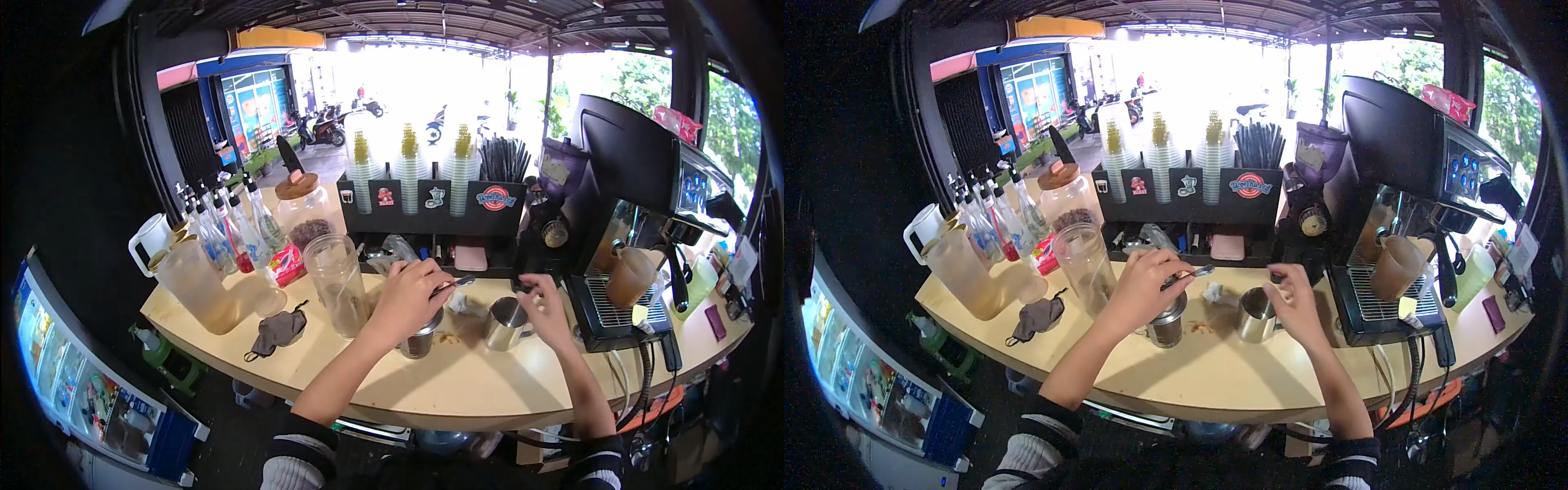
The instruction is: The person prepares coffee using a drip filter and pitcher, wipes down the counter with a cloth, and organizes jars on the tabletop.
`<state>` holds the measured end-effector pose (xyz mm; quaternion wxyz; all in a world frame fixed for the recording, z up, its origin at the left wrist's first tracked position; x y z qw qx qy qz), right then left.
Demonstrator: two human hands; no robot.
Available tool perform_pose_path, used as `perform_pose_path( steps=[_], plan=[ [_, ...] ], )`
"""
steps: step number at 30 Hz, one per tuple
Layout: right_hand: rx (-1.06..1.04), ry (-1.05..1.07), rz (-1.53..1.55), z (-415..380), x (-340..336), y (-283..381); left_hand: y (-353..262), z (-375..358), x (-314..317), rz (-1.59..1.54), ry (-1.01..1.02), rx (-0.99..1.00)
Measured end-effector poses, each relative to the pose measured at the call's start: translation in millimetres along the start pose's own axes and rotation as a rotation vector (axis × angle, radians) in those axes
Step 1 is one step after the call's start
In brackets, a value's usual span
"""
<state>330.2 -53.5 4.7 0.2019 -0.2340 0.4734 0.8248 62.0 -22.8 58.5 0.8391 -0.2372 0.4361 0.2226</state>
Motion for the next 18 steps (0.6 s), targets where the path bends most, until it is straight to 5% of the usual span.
perform_pose_path(
  steps=[4,9,18],
  plan=[
    [0.111,-0.055,-0.157,-35.8,-4.5,-40.8,-0.1,4.4,-5.0,-0.032,0.080,-0.002],
    [0.386,0.052,0.259,-65.6,15.2,-77.5,2.9,9.7,-5.8,-0.017,0.097,0.013],
    [0.190,-0.232,0.798,-57.9,51.3,-84.1,20.8,1.4,-53.6,-0.020,-0.051,0.000]
  ],
)
Point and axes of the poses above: each hand's wrist, its own z-axis towards the middle knuckle, its own x-axis out of the palm, y = z × x, the point moved 1 cm from there along z, towards the middle knuckle, and after that the axes turned 15 degrees about y, right-handed, at the moved point
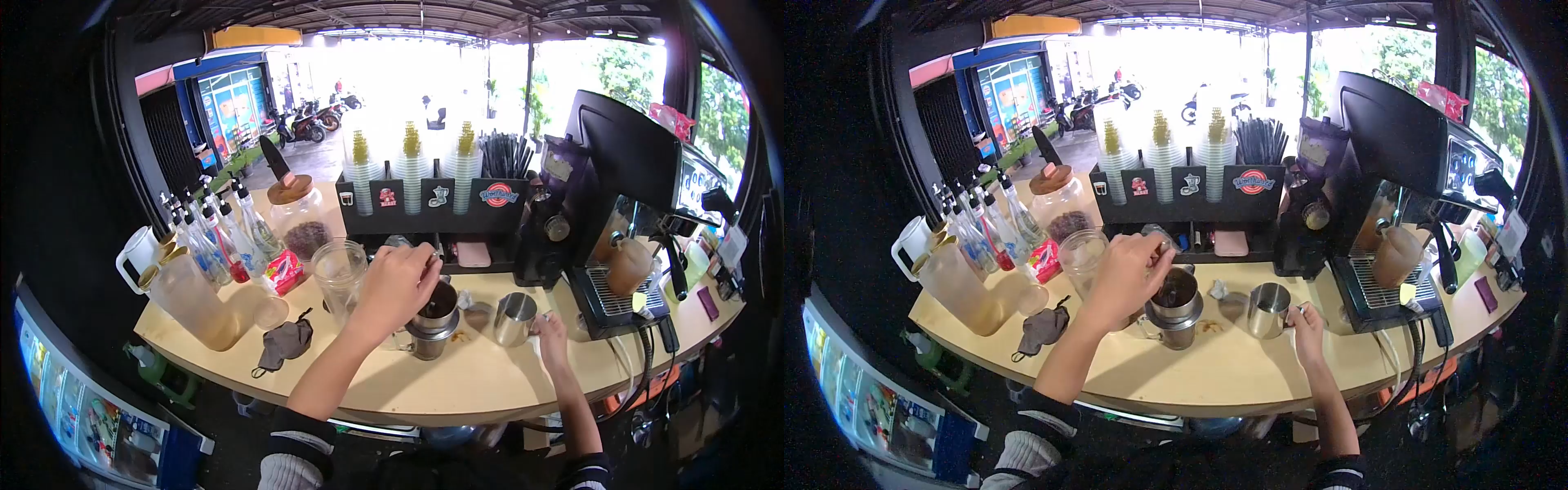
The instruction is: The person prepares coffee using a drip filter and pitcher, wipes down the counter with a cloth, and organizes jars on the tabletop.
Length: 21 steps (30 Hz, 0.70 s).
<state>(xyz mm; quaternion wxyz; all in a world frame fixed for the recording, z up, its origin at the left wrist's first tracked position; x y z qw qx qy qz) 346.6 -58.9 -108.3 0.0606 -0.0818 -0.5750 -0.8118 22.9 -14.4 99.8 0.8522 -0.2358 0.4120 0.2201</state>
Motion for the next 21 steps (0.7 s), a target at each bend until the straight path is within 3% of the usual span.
perform_pose_path(
  steps=[7,17,21],
  plan=[
    [-0.053,-0.022,-0.040,24.8,41.1,55.9,19.2,-17.6,-18.2,-0.174,-0.031,-0.045],
    [-0.137,0.202,-0.287,70.5,107.3,152.3,35.9,-43.0,-15.6,-0.466,-0.219,-0.117],
    [-0.139,0.308,-0.345,82.5,138.2,171.2,44.3,-52.3,-8.6,-0.433,-0.193,-0.109]
  ],
)
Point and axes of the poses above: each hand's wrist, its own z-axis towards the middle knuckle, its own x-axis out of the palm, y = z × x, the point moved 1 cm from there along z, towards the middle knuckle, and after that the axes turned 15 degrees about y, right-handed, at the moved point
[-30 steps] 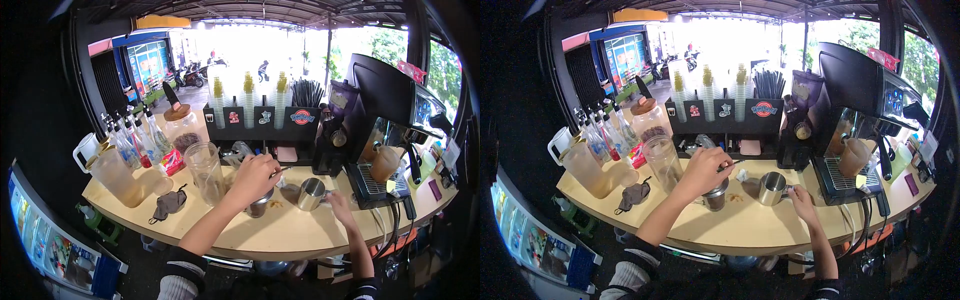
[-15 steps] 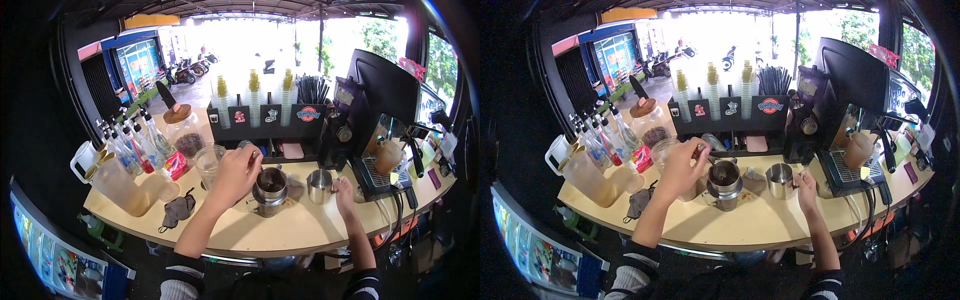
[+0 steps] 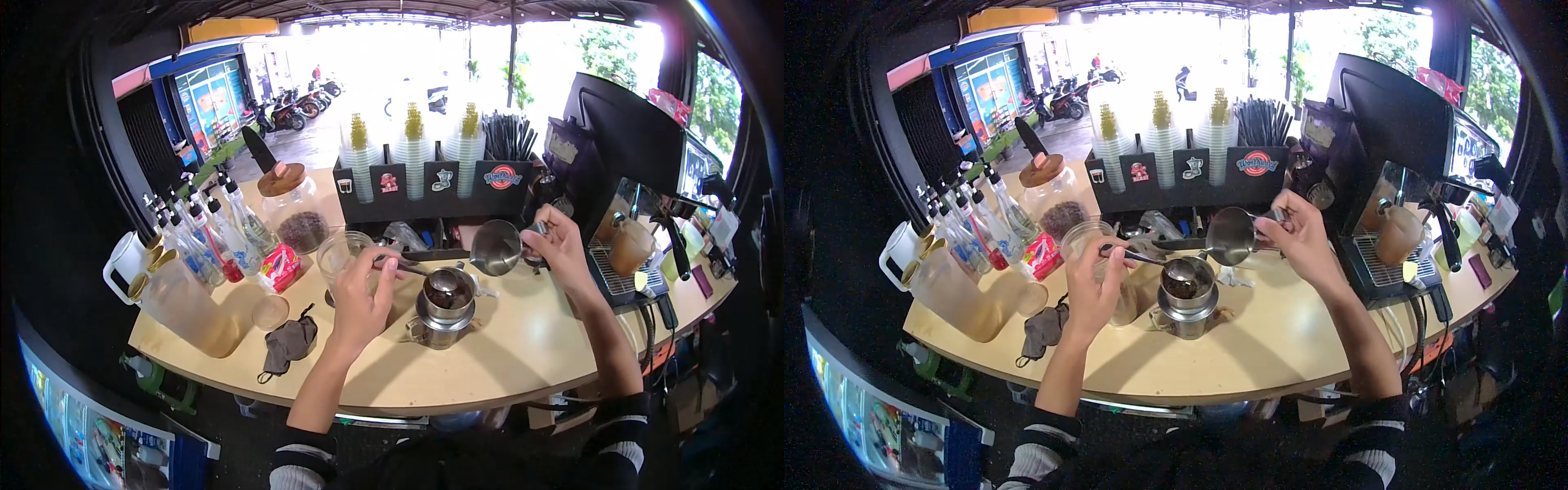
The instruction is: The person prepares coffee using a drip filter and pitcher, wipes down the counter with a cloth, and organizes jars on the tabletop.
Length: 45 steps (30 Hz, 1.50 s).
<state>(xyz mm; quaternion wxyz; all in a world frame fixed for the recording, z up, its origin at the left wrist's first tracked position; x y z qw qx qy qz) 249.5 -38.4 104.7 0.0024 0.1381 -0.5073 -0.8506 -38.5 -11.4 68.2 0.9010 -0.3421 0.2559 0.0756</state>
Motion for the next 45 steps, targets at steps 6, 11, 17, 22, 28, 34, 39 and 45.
perform_pose_path(
  steps=[6,11,17,22,28,34,39,45],
  plan=[
    [-0.085,0.126,-0.211,24.8,8.7,1.1,4.2,-5.9,4.9,-0.110,-0.026,-0.016],
    [-0.037,0.181,-0.147,33.2,21.4,14.4,2.5,-6.6,5.5,-0.102,-0.020,-0.034],
    [-0.035,0.199,-0.283,37.4,25.8,18.5,2.9,-6.6,4.2,-0.108,-0.004,-0.029],
    [-0.021,0.190,-0.328,37.6,26.6,19.9,3.6,-5.5,4.1,-0.110,-0.006,-0.020],
    [-0.013,0.193,-0.369,36.0,22.5,16.9,4.2,-4.3,2.9,-0.088,-0.013,-0.009],
    [-0.001,0.194,-0.370,32.3,19.7,17.6,5.5,-3.3,2.5,-0.064,-0.026,-0.017],
    [0.011,0.199,-0.305,29.3,22.4,23.1,7.0,-2.5,1.0,-0.035,-0.025,-0.044],
    [0.019,0.198,-0.329,27.5,18.6,18.6,6.0,-1.6,0.4,-0.019,-0.025,-0.046]
  ],
)
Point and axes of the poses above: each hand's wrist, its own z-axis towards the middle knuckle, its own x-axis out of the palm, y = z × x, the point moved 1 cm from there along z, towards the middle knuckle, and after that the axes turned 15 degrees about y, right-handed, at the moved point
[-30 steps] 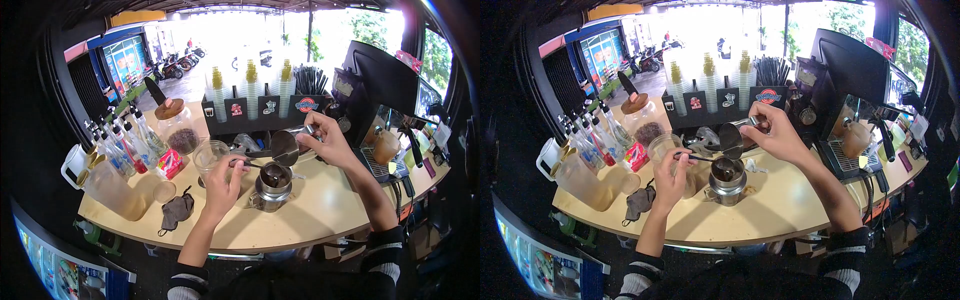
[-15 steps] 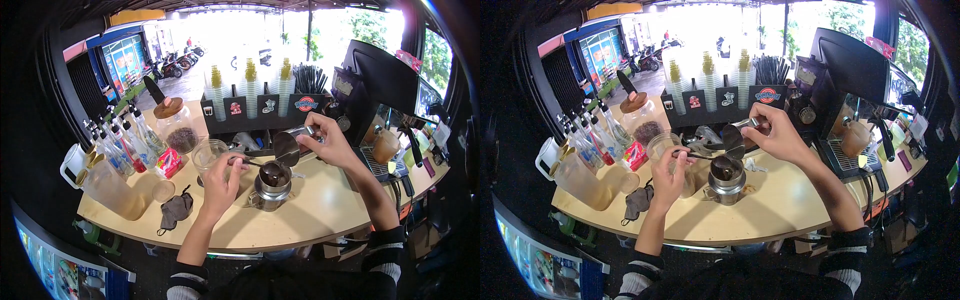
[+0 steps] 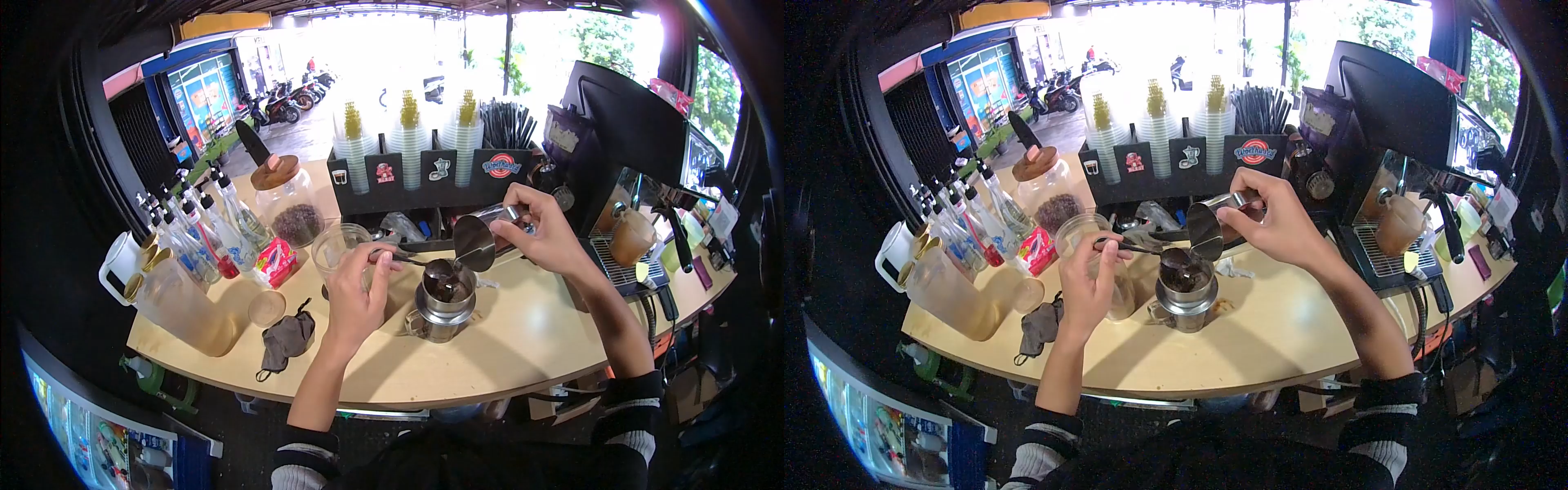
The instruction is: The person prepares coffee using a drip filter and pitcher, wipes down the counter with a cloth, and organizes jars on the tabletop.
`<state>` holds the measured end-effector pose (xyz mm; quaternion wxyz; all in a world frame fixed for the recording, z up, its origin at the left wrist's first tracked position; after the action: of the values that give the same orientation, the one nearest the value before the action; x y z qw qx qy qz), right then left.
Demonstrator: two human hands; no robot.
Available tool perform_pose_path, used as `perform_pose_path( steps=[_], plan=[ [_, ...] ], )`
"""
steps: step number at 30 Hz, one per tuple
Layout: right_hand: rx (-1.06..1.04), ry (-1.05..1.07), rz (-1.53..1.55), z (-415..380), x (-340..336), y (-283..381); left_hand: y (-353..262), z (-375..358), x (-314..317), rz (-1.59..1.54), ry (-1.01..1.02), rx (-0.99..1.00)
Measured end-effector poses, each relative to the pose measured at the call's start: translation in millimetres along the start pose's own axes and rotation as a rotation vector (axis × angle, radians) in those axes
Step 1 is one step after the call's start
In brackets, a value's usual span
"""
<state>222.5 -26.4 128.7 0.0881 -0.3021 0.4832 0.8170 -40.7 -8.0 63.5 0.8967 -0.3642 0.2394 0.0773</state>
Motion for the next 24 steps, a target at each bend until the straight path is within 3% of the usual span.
perform_pose_path(
  steps=[12,17,24],
  plan=[
    [0.009,-0.032,0.036,-6.4,-0.5,-1.7,-5.3,2.3,-6.5,0.001,-0.028,0.008],
    [-0.008,-0.042,-0.069,-7.0,-6.5,-2.1,-0.6,3.2,-12.6,0.166,-0.053,0.125],
    [-0.036,-0.055,-0.073,0.5,-5.4,-3.6,-7.7,0.0,-22.4,0.087,-0.090,0.033]
  ],
)
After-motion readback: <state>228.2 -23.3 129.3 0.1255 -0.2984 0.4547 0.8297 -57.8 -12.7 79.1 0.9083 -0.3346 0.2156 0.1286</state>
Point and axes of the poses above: each hand's wrist, its own z-axis towards the middle knuckle, its own x-axis out of the palm, y = z × x, the point moved 1 cm from there along z, towards the middle knuckle, and after that the axes turned 15 degrees about y, right-handed, at the moved point
